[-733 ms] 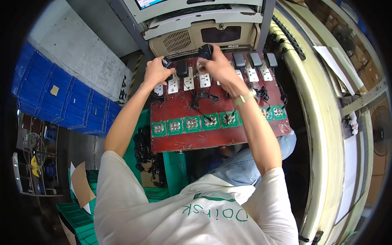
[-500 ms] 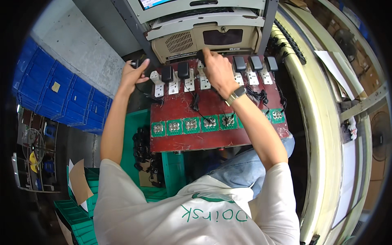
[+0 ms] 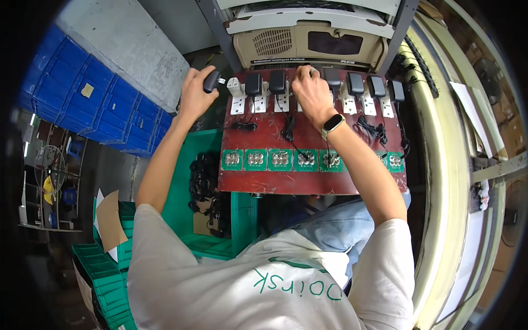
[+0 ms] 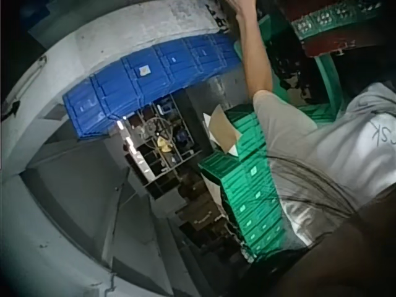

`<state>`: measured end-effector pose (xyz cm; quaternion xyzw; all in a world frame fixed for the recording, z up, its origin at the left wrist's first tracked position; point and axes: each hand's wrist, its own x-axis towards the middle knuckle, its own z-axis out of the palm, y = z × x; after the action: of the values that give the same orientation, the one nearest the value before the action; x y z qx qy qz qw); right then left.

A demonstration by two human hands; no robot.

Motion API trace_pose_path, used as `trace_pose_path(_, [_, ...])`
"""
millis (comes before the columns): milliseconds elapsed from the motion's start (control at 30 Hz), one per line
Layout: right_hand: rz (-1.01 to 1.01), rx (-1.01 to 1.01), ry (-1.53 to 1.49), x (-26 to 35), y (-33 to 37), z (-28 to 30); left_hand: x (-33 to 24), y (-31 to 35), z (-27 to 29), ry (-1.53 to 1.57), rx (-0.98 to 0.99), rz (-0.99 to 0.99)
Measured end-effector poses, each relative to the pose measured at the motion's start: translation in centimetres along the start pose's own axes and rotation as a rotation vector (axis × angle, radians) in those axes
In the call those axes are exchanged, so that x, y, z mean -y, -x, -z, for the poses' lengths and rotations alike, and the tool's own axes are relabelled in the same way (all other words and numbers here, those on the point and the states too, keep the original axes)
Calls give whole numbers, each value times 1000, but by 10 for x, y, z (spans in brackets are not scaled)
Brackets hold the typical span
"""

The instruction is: The person is manually testing and assembling circuit boards by connecting wire harnesses and placing them into a testing rig.

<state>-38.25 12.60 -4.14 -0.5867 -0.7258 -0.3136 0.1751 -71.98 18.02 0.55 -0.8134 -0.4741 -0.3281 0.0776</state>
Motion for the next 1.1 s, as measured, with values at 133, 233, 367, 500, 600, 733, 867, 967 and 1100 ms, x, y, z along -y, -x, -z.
trace_pose_path(133, [-28, 120, -97, -3, -2, 10, -7, -9, -32, -88, 74, 13])
trace_pose_path(233, [-68, 114, -129, 0, 1, 15, -18, -10, -32, -141, 136, -9])
trace_pose_path(367, [-111, 94, -180, 4, 7, 12, -25, -8, -40, -223, 217, -22])
trace_pose_path(500, [-144, 39, -220, 3, 11, 7, -29, -6, -54, -303, 262, -23])
trace_pose_path(600, [-190, 176, -320, 6, 7, 27, -33, -3, -47, -331, 269, -20])
trace_pose_path(733, [-341, 243, -525, 6, 16, 61, -66, 8, -16, -296, 46, -136])
trace_pose_path(867, [-584, 234, -807, -16, 26, 73, -144, 42, 2, 141, 99, 23])
trace_pose_path(967, [-788, 134, -1275, -14, 23, 78, -170, 71, -42, 421, 280, 297])
trace_pose_path(1100, [-898, 366, -1491, -18, 59, 91, -193, 66, -77, 885, 355, 639])
